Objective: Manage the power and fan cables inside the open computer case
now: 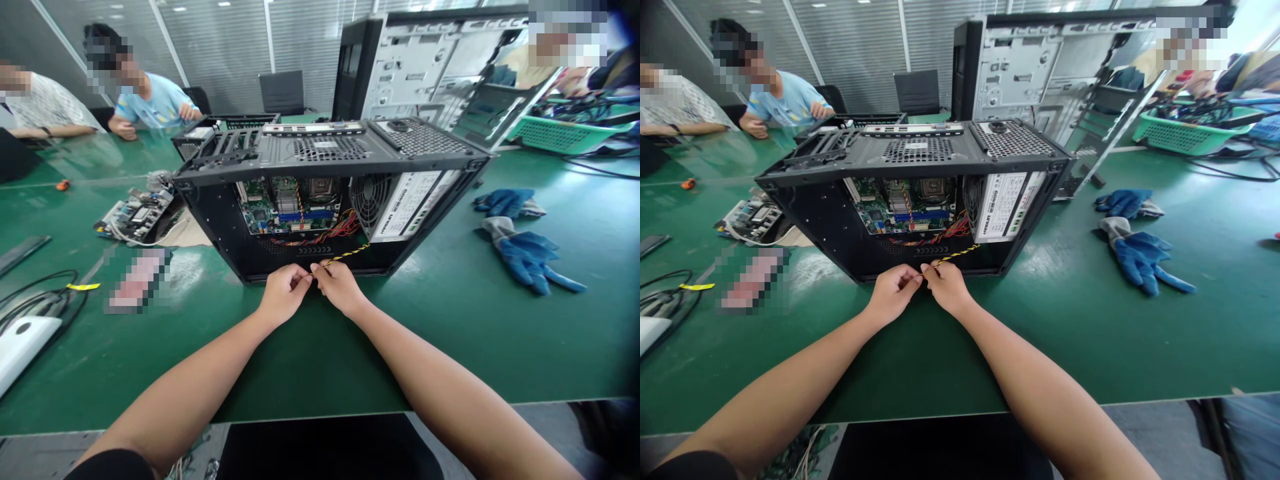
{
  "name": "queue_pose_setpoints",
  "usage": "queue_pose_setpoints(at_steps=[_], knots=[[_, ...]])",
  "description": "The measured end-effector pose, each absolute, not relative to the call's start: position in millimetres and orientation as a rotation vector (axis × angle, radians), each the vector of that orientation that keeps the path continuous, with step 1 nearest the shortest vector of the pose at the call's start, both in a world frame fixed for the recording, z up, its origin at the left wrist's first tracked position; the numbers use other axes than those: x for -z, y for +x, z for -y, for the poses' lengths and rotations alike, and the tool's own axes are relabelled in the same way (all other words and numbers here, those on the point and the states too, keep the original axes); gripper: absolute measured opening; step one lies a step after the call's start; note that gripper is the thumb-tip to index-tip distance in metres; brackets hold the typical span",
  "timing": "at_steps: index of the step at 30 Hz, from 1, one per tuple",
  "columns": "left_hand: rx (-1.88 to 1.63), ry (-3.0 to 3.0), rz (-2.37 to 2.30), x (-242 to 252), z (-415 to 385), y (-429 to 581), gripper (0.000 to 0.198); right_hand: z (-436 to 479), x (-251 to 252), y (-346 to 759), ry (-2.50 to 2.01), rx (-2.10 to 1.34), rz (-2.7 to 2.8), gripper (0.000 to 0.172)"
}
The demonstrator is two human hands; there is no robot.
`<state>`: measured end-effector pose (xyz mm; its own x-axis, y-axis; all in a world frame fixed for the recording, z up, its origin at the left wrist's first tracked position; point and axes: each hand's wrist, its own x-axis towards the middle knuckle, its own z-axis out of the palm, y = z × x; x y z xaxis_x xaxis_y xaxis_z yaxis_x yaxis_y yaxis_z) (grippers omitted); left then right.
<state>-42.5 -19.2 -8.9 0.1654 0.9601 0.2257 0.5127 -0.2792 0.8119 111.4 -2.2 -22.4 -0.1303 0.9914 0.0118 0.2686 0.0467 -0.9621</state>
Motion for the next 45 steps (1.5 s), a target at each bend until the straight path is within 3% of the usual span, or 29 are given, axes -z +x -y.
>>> queue_pose_setpoints(at_steps=[10,21,34,45], knots=[[-1.046,1.947,-1.405,9.9,20.5,-42.8,0.011,1.3,24.0,110.9,-1.343,-1.146,1.475,0.041],[-0.961,1.874,-1.402,9.1,19.7,-44.0,0.015,2.2,20.7,110.7,-1.308,-1.163,1.521,0.033],[-1.086,1.995,-1.412,8.5,20.6,-42.8,0.011,2.3,19.0,109.4,-1.373,-1.170,1.431,0.040],[-0.959,1.886,-1.406,10.1,19.4,-44.2,0.017,1.5,19.7,110.2,-1.303,-1.204,1.480,0.033]])
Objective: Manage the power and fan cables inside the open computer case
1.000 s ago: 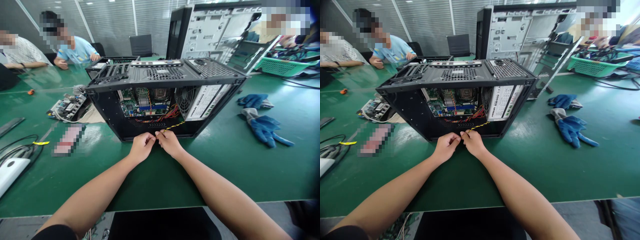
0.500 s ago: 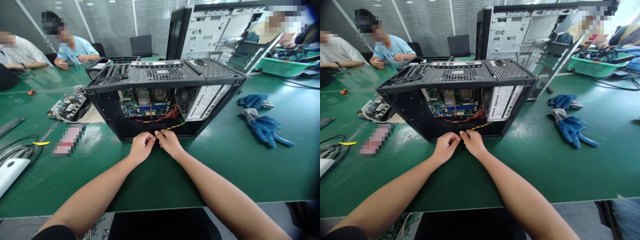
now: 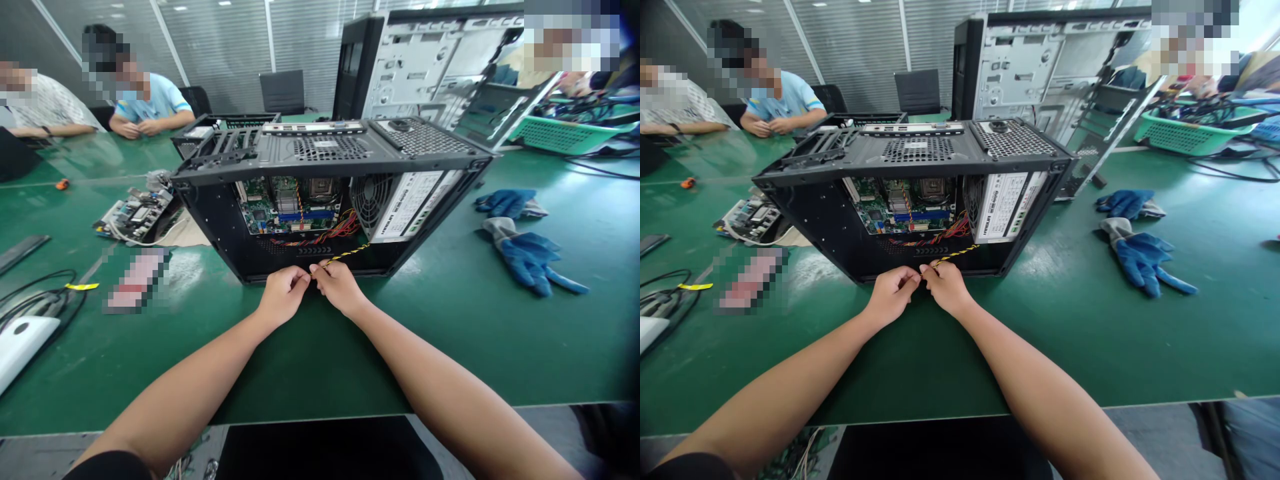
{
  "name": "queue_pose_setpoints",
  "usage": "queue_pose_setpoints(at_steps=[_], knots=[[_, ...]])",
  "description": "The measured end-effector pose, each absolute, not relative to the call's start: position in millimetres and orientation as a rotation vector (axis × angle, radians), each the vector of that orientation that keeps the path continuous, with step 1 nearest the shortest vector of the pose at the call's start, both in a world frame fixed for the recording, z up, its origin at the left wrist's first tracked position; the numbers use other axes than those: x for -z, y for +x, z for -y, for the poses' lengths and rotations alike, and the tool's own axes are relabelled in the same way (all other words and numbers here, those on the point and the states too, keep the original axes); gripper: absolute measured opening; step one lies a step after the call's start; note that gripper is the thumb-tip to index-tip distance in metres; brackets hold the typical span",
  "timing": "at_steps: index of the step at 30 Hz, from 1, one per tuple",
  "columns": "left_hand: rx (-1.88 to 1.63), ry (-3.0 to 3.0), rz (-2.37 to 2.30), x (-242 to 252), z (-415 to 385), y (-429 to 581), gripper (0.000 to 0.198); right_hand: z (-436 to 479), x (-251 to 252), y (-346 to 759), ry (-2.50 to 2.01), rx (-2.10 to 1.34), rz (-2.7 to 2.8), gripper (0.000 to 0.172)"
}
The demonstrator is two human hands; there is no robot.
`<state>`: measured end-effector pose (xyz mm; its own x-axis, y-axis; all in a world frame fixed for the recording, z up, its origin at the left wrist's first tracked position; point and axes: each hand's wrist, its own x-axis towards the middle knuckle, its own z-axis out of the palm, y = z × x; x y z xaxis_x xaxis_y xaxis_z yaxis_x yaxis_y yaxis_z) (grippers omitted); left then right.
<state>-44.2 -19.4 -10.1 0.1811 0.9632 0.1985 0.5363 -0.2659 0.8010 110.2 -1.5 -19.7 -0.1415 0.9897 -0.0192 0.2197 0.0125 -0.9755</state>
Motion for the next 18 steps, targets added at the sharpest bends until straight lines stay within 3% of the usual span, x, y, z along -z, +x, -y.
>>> queue_pose_setpoints(at_steps=[18], knots=[[-1.079,1.997,-1.405,11.1,20.2,-43.8,0.011,2.7,18.1,108.9,-1.341,-1.185,1.438,0.039]])
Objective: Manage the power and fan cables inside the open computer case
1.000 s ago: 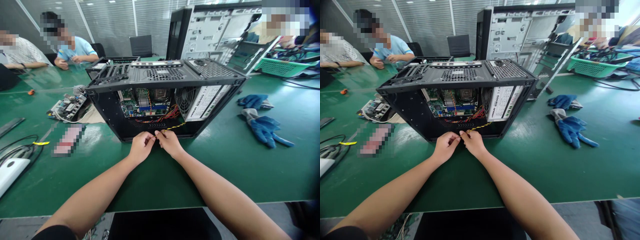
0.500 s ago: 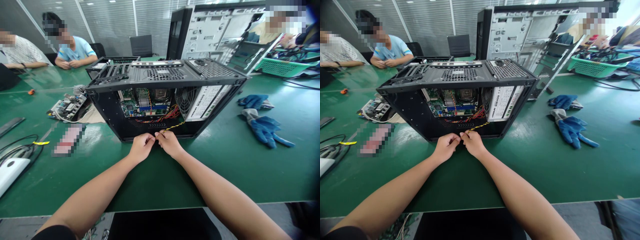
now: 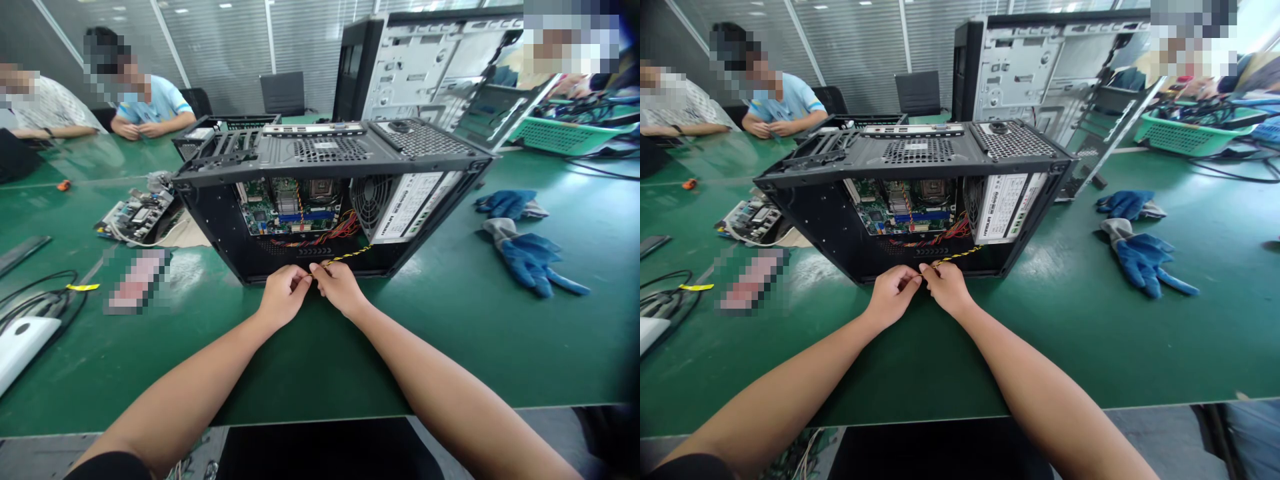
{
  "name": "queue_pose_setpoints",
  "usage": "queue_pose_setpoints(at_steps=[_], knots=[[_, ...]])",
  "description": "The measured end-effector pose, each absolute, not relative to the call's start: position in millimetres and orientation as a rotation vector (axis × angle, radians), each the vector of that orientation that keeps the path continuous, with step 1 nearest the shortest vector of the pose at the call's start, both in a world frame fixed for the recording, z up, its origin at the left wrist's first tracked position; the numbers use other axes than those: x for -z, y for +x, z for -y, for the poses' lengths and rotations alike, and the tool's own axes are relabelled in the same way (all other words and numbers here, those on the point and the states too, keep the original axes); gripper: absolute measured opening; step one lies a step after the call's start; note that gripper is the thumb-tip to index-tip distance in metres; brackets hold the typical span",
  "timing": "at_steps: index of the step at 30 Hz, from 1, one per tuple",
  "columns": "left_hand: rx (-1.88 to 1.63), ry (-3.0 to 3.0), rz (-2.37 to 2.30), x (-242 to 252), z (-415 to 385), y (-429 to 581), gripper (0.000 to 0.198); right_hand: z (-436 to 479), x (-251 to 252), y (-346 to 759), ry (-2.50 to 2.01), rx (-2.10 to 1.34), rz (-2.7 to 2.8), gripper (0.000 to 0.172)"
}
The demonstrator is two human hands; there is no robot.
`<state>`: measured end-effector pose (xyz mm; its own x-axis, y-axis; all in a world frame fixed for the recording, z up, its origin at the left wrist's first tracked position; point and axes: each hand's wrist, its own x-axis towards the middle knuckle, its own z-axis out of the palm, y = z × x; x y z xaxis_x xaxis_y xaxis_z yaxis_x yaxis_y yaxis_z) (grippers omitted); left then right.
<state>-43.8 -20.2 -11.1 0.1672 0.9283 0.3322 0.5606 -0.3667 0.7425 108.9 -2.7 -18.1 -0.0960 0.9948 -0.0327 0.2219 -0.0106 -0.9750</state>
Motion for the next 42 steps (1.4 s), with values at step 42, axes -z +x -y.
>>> queue_pose_setpoints(at_steps=[42], knots=[[-0.898,1.846,-1.365,7.1,20.2,-45.3,0.019,-0.3,20.9,111.2,-1.306,-1.105,1.576,0.035]])
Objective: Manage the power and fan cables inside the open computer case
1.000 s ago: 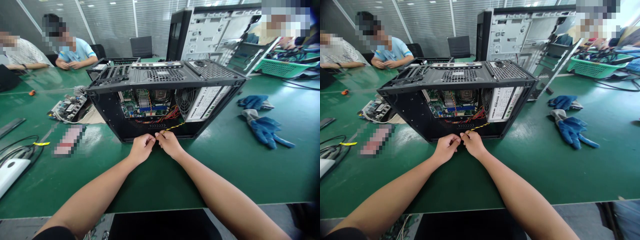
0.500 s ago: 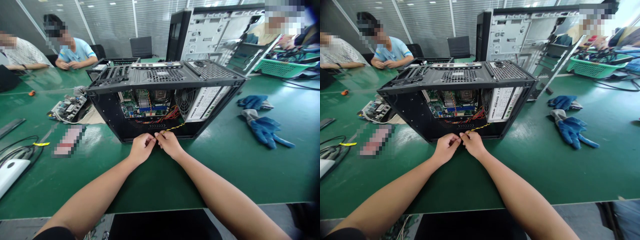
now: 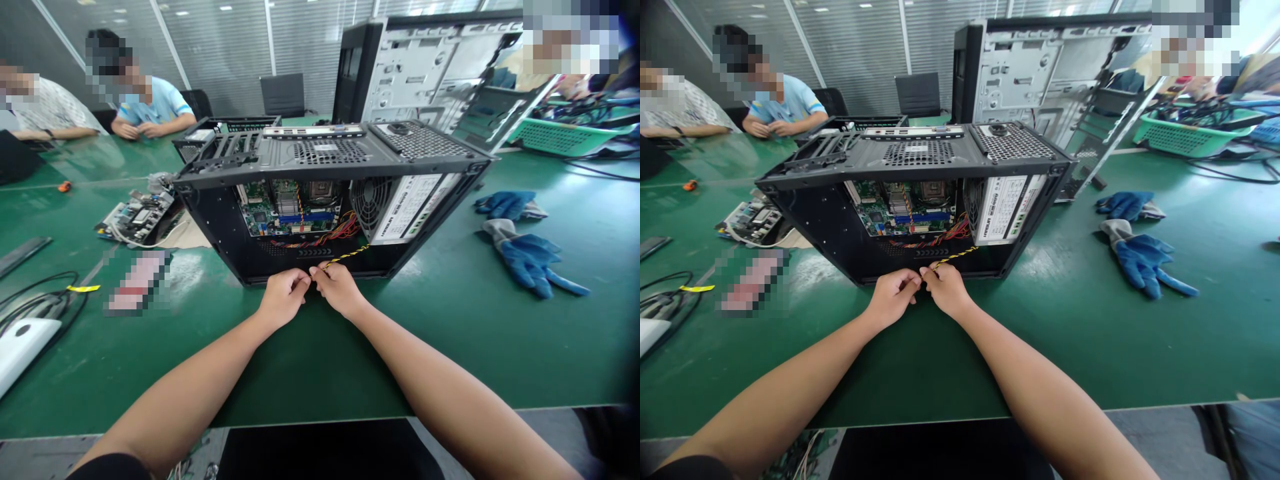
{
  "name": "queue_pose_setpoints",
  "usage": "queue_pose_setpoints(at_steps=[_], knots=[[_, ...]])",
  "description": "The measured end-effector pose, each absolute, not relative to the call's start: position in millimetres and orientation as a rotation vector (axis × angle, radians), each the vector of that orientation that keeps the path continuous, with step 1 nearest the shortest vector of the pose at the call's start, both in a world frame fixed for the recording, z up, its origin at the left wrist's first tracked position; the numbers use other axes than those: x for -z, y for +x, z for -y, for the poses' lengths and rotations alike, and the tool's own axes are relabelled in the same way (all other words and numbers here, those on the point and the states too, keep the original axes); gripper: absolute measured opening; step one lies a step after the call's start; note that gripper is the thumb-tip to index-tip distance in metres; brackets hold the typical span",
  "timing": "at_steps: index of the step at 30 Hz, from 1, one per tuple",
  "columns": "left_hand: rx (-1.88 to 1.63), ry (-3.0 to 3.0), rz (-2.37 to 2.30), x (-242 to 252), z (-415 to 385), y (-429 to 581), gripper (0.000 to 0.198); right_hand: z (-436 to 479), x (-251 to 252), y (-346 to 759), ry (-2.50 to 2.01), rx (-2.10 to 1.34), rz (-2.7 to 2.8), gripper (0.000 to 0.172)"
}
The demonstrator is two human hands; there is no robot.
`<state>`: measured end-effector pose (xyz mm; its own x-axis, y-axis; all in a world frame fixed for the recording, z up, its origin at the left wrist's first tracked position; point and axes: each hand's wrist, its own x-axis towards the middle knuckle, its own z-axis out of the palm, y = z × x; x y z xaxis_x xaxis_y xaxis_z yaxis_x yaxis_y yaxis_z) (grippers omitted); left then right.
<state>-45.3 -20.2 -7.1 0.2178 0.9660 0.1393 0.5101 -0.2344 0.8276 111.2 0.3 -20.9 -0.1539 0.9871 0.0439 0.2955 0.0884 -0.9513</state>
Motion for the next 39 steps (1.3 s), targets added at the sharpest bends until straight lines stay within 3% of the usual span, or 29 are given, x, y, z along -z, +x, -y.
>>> queue_pose_setpoints(at_steps=[14,39], knots=[[-0.984,2.014,-1.380,11.1,19.9,-48.3,0.017,2.0,20.2,108.8,-1.316,-1.178,1.458,0.036],[-0.790,2.384,-1.301,12.7,13.1,-56.3,0.011,2.8,17.5,108.5,-1.311,-1.191,1.459,0.035]])
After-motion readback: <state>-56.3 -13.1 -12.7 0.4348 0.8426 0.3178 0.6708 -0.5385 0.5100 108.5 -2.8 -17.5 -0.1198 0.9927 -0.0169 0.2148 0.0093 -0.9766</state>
